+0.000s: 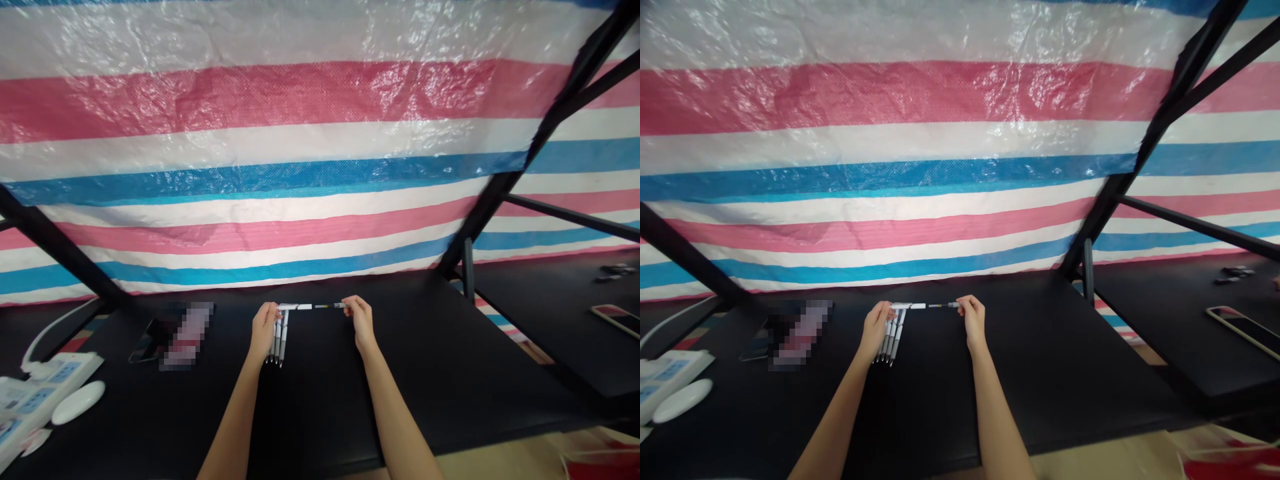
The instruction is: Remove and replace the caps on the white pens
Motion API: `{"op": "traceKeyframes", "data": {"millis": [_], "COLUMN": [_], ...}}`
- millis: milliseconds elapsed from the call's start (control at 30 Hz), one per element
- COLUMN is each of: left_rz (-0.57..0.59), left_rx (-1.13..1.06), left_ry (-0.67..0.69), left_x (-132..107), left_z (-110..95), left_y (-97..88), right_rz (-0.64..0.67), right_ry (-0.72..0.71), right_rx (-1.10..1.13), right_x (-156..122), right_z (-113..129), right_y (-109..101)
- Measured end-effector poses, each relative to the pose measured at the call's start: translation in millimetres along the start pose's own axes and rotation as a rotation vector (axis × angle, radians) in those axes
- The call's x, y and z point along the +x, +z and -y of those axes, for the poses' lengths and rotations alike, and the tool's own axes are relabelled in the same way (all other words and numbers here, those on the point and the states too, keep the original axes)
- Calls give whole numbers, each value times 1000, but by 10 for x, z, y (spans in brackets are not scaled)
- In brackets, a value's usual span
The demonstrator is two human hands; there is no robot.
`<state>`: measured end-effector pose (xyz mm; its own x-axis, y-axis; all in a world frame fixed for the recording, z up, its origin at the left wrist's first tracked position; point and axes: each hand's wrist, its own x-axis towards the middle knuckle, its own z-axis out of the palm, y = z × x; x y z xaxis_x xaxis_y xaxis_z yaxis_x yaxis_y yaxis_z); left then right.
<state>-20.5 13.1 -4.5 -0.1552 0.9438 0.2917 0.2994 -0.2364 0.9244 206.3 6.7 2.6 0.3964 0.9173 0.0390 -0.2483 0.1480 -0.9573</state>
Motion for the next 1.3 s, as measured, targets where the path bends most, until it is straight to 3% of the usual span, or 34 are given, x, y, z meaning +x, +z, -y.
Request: {"op": "traceKeyframes", "data": {"millis": [267,667,1100,1300], "left_rz": [13,83,95,130], "left_rx": [53,99,200,138], "left_ry": [32,67,182,126], "left_x": [-12,-18,-38,-48], "left_z": [-30,-11,-89,-66], "left_y": [-4,21,12,26], "right_rz": [60,290,340,323], "right_ry": [-5,24,25,51], "right_rx": [-17,-84,-97,-93], "right_x": [-42,-128,-125,-116], "right_z": [-11,-27,-13,-17], "right_y": [63,159,137,115]}}
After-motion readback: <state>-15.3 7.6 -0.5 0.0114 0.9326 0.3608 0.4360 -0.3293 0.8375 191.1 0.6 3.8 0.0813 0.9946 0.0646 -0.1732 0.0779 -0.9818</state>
